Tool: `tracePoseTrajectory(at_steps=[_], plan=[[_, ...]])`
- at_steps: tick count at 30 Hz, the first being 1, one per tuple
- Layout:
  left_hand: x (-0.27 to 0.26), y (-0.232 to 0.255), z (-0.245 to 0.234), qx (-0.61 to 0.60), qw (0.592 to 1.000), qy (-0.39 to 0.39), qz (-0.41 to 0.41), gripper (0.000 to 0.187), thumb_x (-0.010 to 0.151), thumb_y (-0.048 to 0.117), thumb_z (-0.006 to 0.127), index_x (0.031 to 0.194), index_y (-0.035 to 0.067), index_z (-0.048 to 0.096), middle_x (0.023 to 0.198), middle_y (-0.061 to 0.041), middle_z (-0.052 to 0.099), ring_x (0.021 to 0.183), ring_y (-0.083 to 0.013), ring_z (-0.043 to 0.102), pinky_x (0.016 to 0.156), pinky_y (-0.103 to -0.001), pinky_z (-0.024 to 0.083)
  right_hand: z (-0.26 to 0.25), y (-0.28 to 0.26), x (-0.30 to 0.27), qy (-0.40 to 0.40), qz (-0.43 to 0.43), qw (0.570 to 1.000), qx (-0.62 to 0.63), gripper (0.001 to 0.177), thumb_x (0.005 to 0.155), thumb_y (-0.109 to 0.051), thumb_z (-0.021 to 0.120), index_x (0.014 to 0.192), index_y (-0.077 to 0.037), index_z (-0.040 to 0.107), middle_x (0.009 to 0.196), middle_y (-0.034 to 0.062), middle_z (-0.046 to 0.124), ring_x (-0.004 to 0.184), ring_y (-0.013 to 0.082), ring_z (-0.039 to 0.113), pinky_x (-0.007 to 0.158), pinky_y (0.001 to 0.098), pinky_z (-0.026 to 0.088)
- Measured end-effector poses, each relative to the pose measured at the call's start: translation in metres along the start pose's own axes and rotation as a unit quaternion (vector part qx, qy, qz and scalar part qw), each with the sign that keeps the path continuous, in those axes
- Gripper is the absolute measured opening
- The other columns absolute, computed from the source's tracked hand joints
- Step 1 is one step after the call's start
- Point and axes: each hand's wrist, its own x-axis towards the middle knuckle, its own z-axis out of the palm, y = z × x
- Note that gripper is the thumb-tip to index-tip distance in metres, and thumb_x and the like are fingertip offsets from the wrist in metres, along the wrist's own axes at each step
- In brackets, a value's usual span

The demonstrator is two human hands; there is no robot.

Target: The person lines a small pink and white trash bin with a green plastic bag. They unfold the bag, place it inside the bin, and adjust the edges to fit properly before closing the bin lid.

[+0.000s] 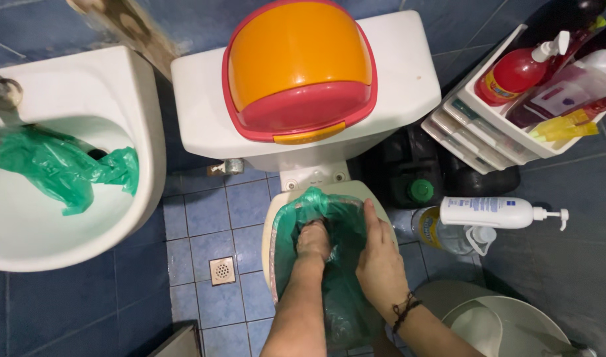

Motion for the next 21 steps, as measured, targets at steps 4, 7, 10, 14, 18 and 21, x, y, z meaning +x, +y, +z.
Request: tracePoseTrajectory(at_steps=[4, 7, 10, 14, 18, 21], plan=[[0.025, -0.004, 0.006, 0.032, 0.998, -0.061, 0.001, 0.050, 0.086, 0.000, 0.073, 0.133, 0.011, 0.060, 0.137, -0.021, 0.059, 0.129, -0.0369, 0.057, 0.105, -0.044, 0.050, -0.001, 0.001, -0.001, -0.007, 0.030, 1.000, 0.000, 0.090, 0.080, 0.009, 0.055, 0.160, -0.014, 0.021, 0.133, 0.0222, 0.051, 0.120, 0.0428, 0.054, 0.095, 0.0479, 0.049], [0.028, -0.006, 0.020, 0.092, 0.991, -0.100, -0.008, 0.041, 0.089, 0.009, 0.070, 0.130, 0.010, 0.064, 0.137, -0.021, 0.060, 0.130, -0.0365, 0.057, 0.106, -0.044, 0.050, 0.001, -0.002, -0.002, 0.001, 0.018, 1.000, -0.002, 0.090, 0.080, 0.009, 0.056, 0.160, -0.014, 0.021, 0.133, 0.0228, 0.051, 0.119, 0.0437, 0.055, 0.094, 0.0479, 0.050], [0.018, -0.007, 0.050, 0.126, 0.984, -0.103, 0.066, 0.034, 0.094, 0.019, 0.064, 0.126, 0.009, 0.068, 0.135, -0.022, 0.063, 0.128, -0.0379, 0.058, 0.106, -0.045, 0.049, 0.000, -0.004, 0.000, 0.009, -0.003, 1.000, 0.002, 0.092, 0.077, 0.009, 0.056, 0.159, -0.012, 0.019, 0.131, 0.0246, 0.051, 0.120, 0.0460, 0.053, 0.094, 0.0483, 0.050], [-0.004, -0.018, 0.074, -0.128, 0.971, -0.185, 0.078, 0.039, 0.092, 0.024, 0.064, 0.128, 0.009, 0.066, 0.133, -0.022, 0.065, 0.126, -0.0359, 0.061, 0.105, -0.044, 0.049, 0.002, -0.002, 0.001, 0.004, 0.009, 1.000, 0.007, 0.089, 0.080, 0.008, 0.056, 0.159, -0.014, 0.020, 0.137, 0.0251, 0.049, 0.120, 0.0472, 0.053, 0.092, 0.0493, 0.051], [-0.010, -0.014, 0.079, -0.182, 0.964, -0.171, 0.096, 0.042, 0.095, 0.026, 0.066, 0.131, 0.005, 0.063, 0.130, -0.026, 0.063, 0.126, -0.0389, 0.059, 0.104, -0.043, 0.049, 0.002, 0.002, -0.001, 0.002, 0.020, 1.000, 0.011, 0.087, 0.083, 0.006, 0.054, 0.160, -0.016, 0.020, 0.141, 0.0224, 0.049, 0.117, 0.0468, 0.056, 0.089, 0.0497, 0.053], [-0.007, 0.008, 0.046, 0.095, 0.979, -0.163, 0.074, 0.033, 0.086, 0.014, 0.069, 0.117, 0.004, 0.073, 0.127, -0.024, 0.067, 0.125, -0.0365, 0.062, 0.103, -0.043, 0.052, -0.001, -0.004, -0.001, 0.016, 0.004, 1.000, 0.003, 0.089, 0.081, 0.005, 0.055, 0.160, -0.016, 0.020, 0.140, 0.0231, 0.050, 0.115, 0.0484, 0.057, 0.086, 0.0511, 0.053]])
